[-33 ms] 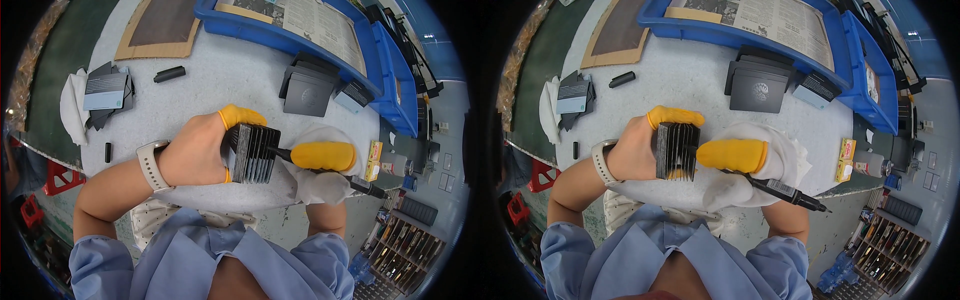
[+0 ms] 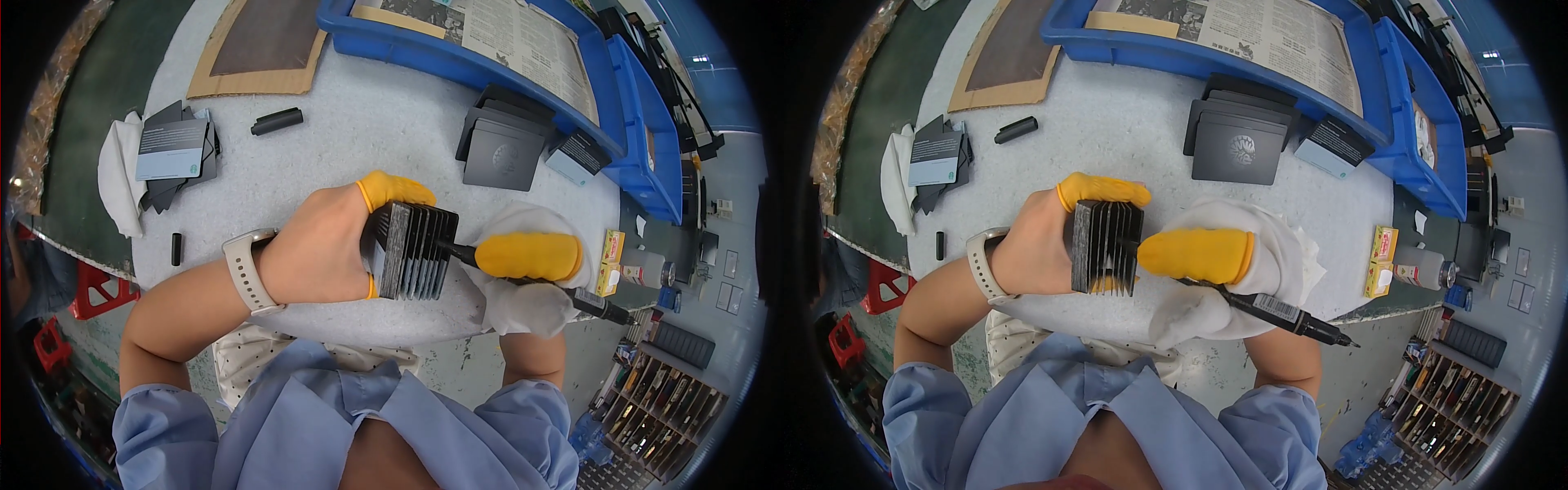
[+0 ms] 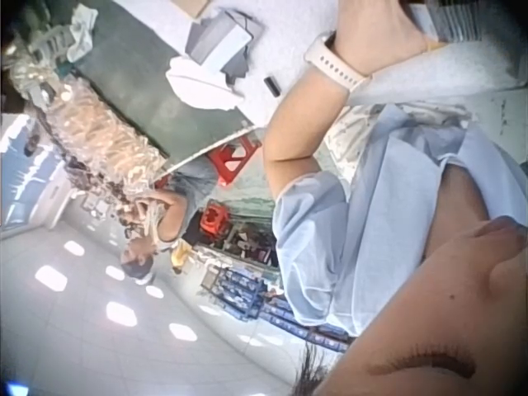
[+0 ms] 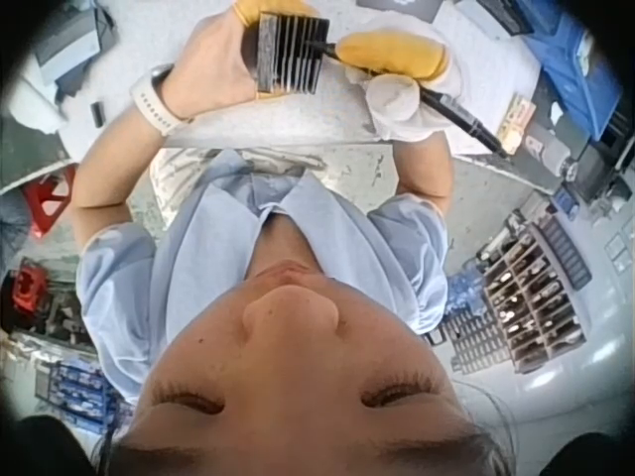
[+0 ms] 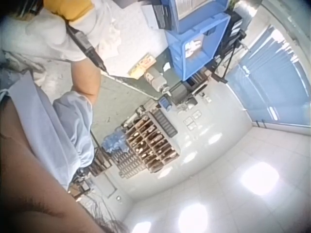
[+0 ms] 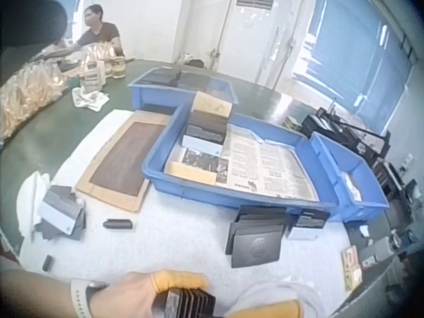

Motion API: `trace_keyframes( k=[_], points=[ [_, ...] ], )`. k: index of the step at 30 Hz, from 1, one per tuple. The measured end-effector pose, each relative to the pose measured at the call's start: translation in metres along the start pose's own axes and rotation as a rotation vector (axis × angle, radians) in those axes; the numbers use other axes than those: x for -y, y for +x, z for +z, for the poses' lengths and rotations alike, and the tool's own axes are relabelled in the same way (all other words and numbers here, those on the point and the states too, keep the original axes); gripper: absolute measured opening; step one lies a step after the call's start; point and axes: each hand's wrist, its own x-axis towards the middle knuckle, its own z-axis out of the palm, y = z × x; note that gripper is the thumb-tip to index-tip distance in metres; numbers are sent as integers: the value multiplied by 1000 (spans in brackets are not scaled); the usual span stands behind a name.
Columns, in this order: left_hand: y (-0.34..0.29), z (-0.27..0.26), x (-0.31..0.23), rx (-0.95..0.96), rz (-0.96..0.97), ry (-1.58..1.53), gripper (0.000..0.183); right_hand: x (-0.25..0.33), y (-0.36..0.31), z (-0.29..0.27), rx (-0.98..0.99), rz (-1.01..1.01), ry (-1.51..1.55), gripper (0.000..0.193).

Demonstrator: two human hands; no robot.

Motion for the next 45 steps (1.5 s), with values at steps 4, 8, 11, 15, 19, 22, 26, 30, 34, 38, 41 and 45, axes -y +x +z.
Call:
trace_keyframes(
  k=[4,8,11,15,19,22,26,30,34,38,41,45],
  points=[
    [1,-1,0,14,11,10,73,-1,6,5,-71,-4,22,46],
    [1,0,1,14,21,3,73,0,10,12,-142,-9,46,40],
    [2,3,4,-44,102,-44,66,4,14,18,-199,-12,59,36],
    [0,0,1,-19,38,-61,66,32,35,30,-301,214,108,29],
    [-3,-2,-2,-27,11,-59,69,8,32,36,-187,120,133,51],
    [-6,-3,4,-1,-32,-70,71,-1,32,42,50,-4,652,76],
    [-7,-2,8,-7,-23,-89,72,-3,27,44,71,119,654,77],
    [-7,-3,4,-18,0,-75,71,-1,29,44,51,-1,495,76],
    [-9,-4,7,22,-4,14,81,0,29,42,32,-10,446,72],
    [-8,-3,6,13,7,-25,78,-3,30,41,29,-58,342,72],
    [-8,-4,5,23,8,-30,77,-5,31,41,16,-101,317,72],
    [-9,-2,7,-10,63,-15,79,-5,32,38,30,-122,272,73]
  ],
)
